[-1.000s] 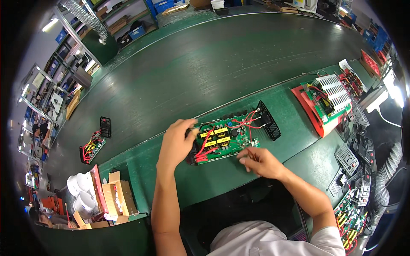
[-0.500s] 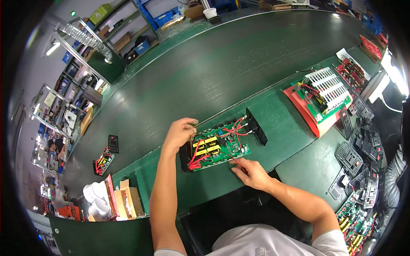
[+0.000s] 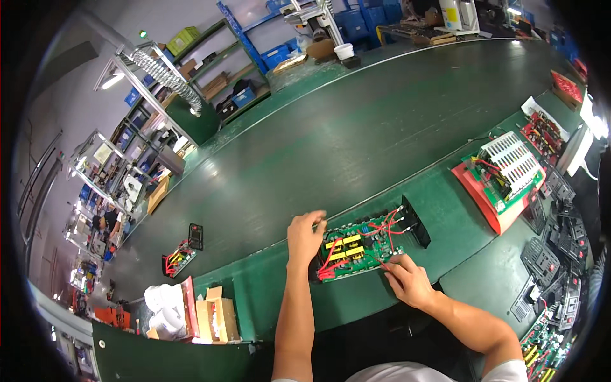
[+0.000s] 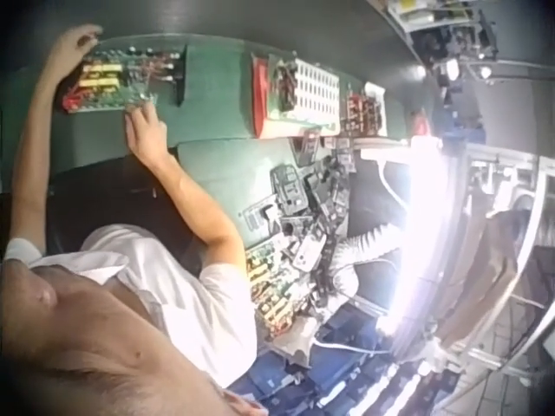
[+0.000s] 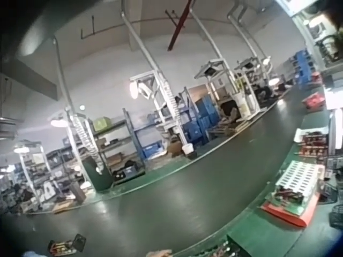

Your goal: Assembling and connecting components on a printed circuit board at an industrial workstation.

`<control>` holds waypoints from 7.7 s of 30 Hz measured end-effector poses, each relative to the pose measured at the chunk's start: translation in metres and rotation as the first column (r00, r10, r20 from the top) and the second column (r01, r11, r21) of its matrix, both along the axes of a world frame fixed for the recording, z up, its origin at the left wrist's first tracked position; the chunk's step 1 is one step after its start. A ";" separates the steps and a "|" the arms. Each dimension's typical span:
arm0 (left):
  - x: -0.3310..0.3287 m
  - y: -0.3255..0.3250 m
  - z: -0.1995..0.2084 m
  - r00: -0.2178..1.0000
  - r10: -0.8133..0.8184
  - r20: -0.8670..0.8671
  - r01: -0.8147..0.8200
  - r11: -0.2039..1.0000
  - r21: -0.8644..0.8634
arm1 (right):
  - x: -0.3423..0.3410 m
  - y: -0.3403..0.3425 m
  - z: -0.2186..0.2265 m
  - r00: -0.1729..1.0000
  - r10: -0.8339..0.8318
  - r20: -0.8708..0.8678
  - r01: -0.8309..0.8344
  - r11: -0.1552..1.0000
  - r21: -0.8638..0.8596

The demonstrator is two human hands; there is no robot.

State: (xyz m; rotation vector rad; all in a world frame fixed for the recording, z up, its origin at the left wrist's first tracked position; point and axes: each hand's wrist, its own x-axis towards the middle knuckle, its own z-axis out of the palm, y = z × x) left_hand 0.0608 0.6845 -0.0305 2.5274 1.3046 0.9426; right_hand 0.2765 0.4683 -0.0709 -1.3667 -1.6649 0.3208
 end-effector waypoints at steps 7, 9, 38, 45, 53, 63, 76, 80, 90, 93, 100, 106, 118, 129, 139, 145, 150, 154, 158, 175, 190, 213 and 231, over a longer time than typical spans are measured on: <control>-0.008 0.029 -0.002 0.997 -0.059 -0.045 0.036 0.915 -0.402 | 0.005 0.017 -0.003 0.920 -0.051 0.388 0.135 0.972 -0.191; -0.017 0.041 -0.014 0.998 -0.067 0.006 0.061 0.871 -0.488 | 0.003 0.021 -0.002 0.909 -0.054 0.412 0.149 0.968 -0.203; 0.005 -0.022 0.028 0.503 0.107 0.858 0.297 0.911 -0.287 | 0.023 0.019 -0.012 0.930 -0.012 0.367 0.013 1.000 -0.002; 0.000 -0.021 0.033 0.553 0.005 0.833 0.241 0.956 -0.165 | 0.021 0.011 -0.008 0.954 0.037 0.297 -0.047 0.999 0.025; -0.003 -0.031 0.020 0.655 0.160 0.739 0.179 0.917 -0.357 | 0.021 0.010 -0.015 0.932 0.112 0.343 -0.074 0.990 -0.123; -0.019 0.025 -0.005 0.995 0.093 -0.045 -0.103 0.950 -0.295 | 0.016 0.014 -0.006 0.949 0.004 0.314 0.011 0.999 -0.046; 0.000 0.001 0.025 0.654 -0.086 0.752 0.487 0.809 -0.330 | 0.016 0.015 -0.009 0.954 0.017 0.300 0.013 0.995 -0.097; 0.013 -0.018 0.037 0.825 -0.218 0.521 0.435 0.833 -0.341 | 0.018 0.020 -0.007 0.958 0.001 0.286 0.030 0.994 -0.102; 0.061 -0.036 0.001 0.861 -0.202 0.467 0.402 0.833 -0.380 | 0.016 0.023 -0.009 0.950 -0.092 0.298 0.120 0.990 -0.075; 0.063 -0.032 -0.012 0.763 -0.210 0.612 0.514 0.770 -0.377 | 0.020 0.022 -0.006 0.971 -0.082 0.225 0.091 0.995 -0.031; 0.052 -0.044 -0.003 0.633 -0.186 0.751 0.574 0.764 -0.295 | 0.035 0.023 0.005 0.996 -0.050 -0.077 0.042 0.993 -0.109; 0.051 -0.070 0.031 0.406 -0.081 0.910 0.800 0.512 -0.312 | 0.036 0.030 0.025 0.422 -0.074 -0.904 -0.485 0.824 -0.294; 0.084 -0.074 -0.017 0.779 -0.346 0.523 0.535 0.802 -0.266 | 0.022 0.065 0.011 0.365 -0.066 -0.929 -0.242 0.956 -0.163; 0.091 -0.076 -0.032 0.805 -0.375 0.460 0.455 0.887 -0.073 | 0.051 0.056 -0.011 0.953 -0.058 -0.298 0.040 0.997 -0.067; 0.087 -0.084 -0.035 0.787 -0.389 0.479 0.522 0.834 -0.181 | 0.035 0.054 -0.023 0.882 0.043 -0.470 -0.062 0.998 -0.025; 0.099 -0.077 -0.028 0.785 -0.377 0.492 0.544 0.799 -0.256 | 0.051 0.061 -0.018 0.686 0.002 -0.727 -0.172 0.972 -0.160; 0.091 -0.074 -0.026 0.795 -0.350 0.496 0.538 0.785 -0.308 | 0.047 0.063 -0.018 0.654 -0.045 -0.755 -0.176 0.962 -0.210; 0.087 -0.076 -0.026 0.807 -0.369 0.461 0.540 0.776 -0.326 | 0.043 0.063 -0.018 0.639 -0.040 -0.768 -0.189 0.960 -0.208; 0.090 -0.079 -0.027 0.790 -0.396 0.467 0.558 0.780 -0.283 | 0.047 0.060 -0.020 0.650 -0.034 -0.759 -0.170 0.967 -0.188; 0.089 -0.080 -0.025 0.780 -0.433 0.451 0.576 0.779 -0.247 | 0.049 0.060 -0.023 0.672 0.009 -0.741 -0.237 0.950 -0.203; 0.091 -0.076 -0.031 0.757 -0.417 0.502 0.542 0.831 -0.127 | 0.059 0.057 0.023 0.962 -0.021 -0.274 -0.041 0.975 -0.219; 0.092 -0.078 -0.029 0.591 -0.269 0.760 0.426 0.905 -0.011 | 0.059 0.056 0.017 0.921 0.175 0.348 -0.129 0.980 -0.152; 0.095 -0.088 -0.012 0.754 -0.470 0.459 0.458 0.877 0.147 | 0.044 0.014 0.112 0.902 -0.273 0.334 0.221 0.957 0.186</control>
